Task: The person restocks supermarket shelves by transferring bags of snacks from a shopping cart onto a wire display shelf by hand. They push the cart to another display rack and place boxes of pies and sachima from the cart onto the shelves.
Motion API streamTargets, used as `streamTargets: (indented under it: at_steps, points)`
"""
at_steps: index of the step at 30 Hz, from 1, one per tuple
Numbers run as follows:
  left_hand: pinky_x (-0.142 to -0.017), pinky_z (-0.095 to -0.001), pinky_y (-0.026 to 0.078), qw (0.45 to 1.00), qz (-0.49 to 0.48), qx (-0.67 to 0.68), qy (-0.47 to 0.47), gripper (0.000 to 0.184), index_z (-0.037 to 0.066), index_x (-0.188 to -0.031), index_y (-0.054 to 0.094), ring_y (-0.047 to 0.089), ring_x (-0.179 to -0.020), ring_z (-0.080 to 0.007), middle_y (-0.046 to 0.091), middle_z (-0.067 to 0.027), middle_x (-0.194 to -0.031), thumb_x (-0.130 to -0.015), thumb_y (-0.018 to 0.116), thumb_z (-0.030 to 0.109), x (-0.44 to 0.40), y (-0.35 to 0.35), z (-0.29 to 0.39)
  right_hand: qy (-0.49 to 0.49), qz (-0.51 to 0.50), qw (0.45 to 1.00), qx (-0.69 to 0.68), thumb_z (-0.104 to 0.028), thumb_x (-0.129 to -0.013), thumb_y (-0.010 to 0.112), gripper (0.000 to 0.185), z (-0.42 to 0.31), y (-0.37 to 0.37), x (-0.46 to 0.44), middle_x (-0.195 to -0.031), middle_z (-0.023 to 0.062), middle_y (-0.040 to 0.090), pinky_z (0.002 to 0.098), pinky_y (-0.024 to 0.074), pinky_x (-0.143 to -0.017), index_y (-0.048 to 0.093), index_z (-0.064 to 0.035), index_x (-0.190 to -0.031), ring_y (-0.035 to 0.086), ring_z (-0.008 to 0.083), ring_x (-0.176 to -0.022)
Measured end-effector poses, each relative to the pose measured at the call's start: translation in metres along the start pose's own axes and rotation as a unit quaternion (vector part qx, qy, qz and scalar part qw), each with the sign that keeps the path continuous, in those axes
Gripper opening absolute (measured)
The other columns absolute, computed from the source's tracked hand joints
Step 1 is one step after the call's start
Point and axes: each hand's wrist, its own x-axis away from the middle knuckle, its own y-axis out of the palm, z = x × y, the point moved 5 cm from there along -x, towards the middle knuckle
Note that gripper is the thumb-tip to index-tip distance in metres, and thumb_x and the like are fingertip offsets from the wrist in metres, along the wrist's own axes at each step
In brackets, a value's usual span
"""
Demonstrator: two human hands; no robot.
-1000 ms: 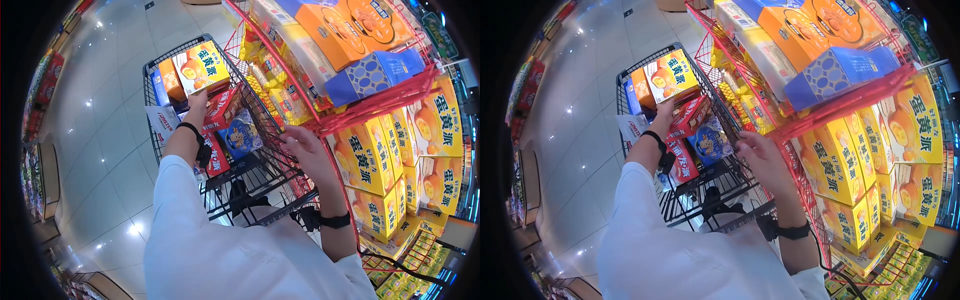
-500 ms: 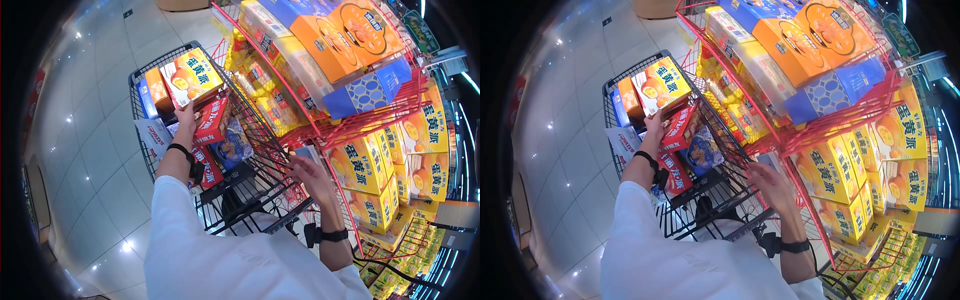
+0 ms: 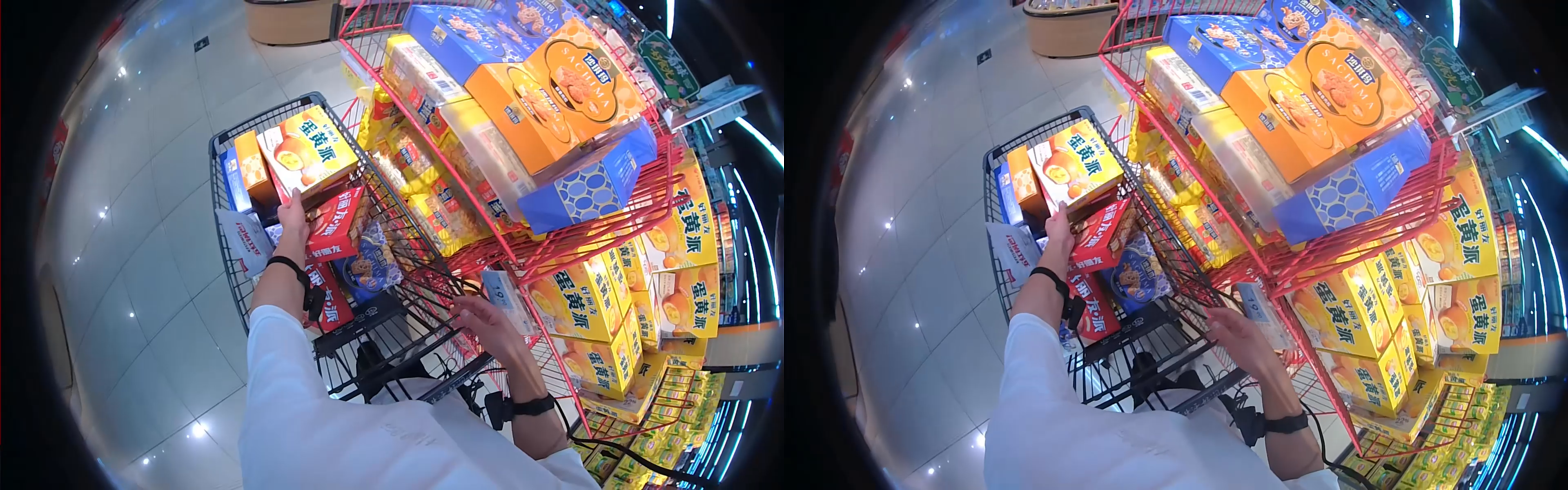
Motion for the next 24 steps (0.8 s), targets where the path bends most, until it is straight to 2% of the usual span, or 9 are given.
streamTargets:
  at_steps: [3,5,6,8,10,16,18,20,24]
  points:
    - [-0.068,-0.036,0.057,0.997,0.041,-0.038,0.047,0.044,-0.002,-0.111,0.049,0.064,-0.085,-0.0233,0.058,-0.0164,-0.109,-0.091,0.073,0.028,-0.017,-0.002,0.001,0.009,0.005,1.0,0.006,-0.014,-0.101,0.056,0.038,0.004,-0.001,-0.005,-0.116,0.0065,0.064,0.0291,0.0495,-0.089,0.053,-0.0029,-0.137,0.061,0.0132,-0.1]
    - [-0.069,-0.0334,0.056,0.999,0.008,0.038,0.002,0.04,-0.001,-0.111,0.05,0.066,-0.089,-0.0239,0.059,-0.0164,-0.108,-0.09,0.074,0.023,-0.001,0.002,0.014,0.017,0.01,1.0,0.006,-0.015,-0.101,0.056,0.039,0.008,-0.003,-0.004,-0.115,0.0067,0.064,0.0291,0.0495,-0.089,0.052,-0.0023,-0.137,0.061,0.013,-0.1]
    - [-0.067,-0.0318,0.055,0.993,-0.086,0.074,0.013,0.035,0.0,-0.111,0.052,0.065,-0.096,-0.0241,0.06,-0.0154,-0.109,-0.09,0.073,0.019,0.0,0.003,0.021,0.009,-0.007,1.0,0.006,-0.015,-0.101,0.056,0.038,0.008,-0.001,-0.004,-0.115,0.0071,0.064,0.0292,0.0494,-0.089,0.052,-0.0012,-0.137,0.061,0.0132,-0.1]
    - [-0.064,-0.0303,0.054,0.991,-0.073,0.091,-0.067,0.033,0.001,-0.113,0.054,0.063,-0.096,-0.0224,0.061,-0.0125,-0.108,-0.09,0.071,0.019,0.003,0.003,0.028,-0.003,-0.019,1.0,-0.002,-0.016,-0.101,0.056,0.038,0.008,-0.002,-0.008,-0.116,0.0075,0.064,0.0292,0.0494,-0.089,0.052,-0.0002,-0.136,0.061,0.0135,-0.101]
    - [-0.064,-0.0295,0.054,0.991,-0.073,0.07,-0.087,0.035,0.002,-0.116,0.054,0.062,-0.091,-0.0215,0.061,-0.0108,-0.107,-0.091,0.069,0.022,0.026,0.005,0.049,-0.059,-0.049,0.995,0.059,-0.018,-0.102,0.055,0.037,0.0,0.002,-0.013,-0.115,0.0079,0.064,0.0293,0.0495,-0.088,0.053,0.0014,-0.134,0.062,0.0143,-0.1]
    - [-0.067,-0.0245,0.05,0.981,-0.136,-0.019,-0.135,0.039,0.003,-0.122,0.054,0.06,-0.083,-0.0176,0.063,-0.0084,-0.111,-0.094,0.064,0.028,0.14,-0.009,0.112,-0.086,-0.064,0.994,0.008,-0.019,-0.102,0.055,0.035,-0.004,0.0,-0.024,-0.116,0.0063,0.064,0.0294,0.0492,-0.089,0.054,-0.0033,-0.133,0.061,0.0144,-0.102]
    - [-0.077,-0.0282,0.05,0.953,-0.263,-0.008,-0.149,0.041,0.002,-0.126,0.053,0.059,-0.086,-0.0176,0.064,-0.0071,-0.114,-0.096,0.062,0.028,0.147,-0.034,0.121,-0.165,-0.121,0.979,0.02,-0.021,-0.103,0.055,0.039,0.0,0.003,-0.023,-0.124,0.009,0.06,0.0311,0.0494,-0.094,0.05,-0.0016,-0.137,0.061,0.0164,-0.106]
    - [-0.084,-0.0325,0.049,0.965,-0.231,-0.019,-0.12,0.044,0.003,-0.131,0.052,0.059,-0.093,-0.0177,0.063,-0.0073,-0.119,-0.097,0.061,0.03,0.22,-0.026,0.154,-0.162,-0.121,0.979,0.022,-0.022,-0.103,0.055,0.044,-0.004,0.005,-0.018,-0.128,0.0109,0.057,0.031,0.0494,-0.094,0.045,-0.0032,-0.141,0.061,0.0166,-0.106]
    - [-0.097,-0.0354,0.047,0.942,-0.316,-0.039,-0.102,0.052,0.001,-0.138,0.047,0.058,-0.116,-0.021,0.059,-0.0101,-0.132,-0.097,0.06,0.032,0.281,-0.053,0.182,-0.184,-0.146,0.972,0.027,-0.024,-0.102,0.056,0.06,-0.032,0.006,0.028,-0.138,0.0163,0.049,0.0315,0.0489,-0.094,0.027,-0.0083,-0.152,0.06,0.0165,-0.109]
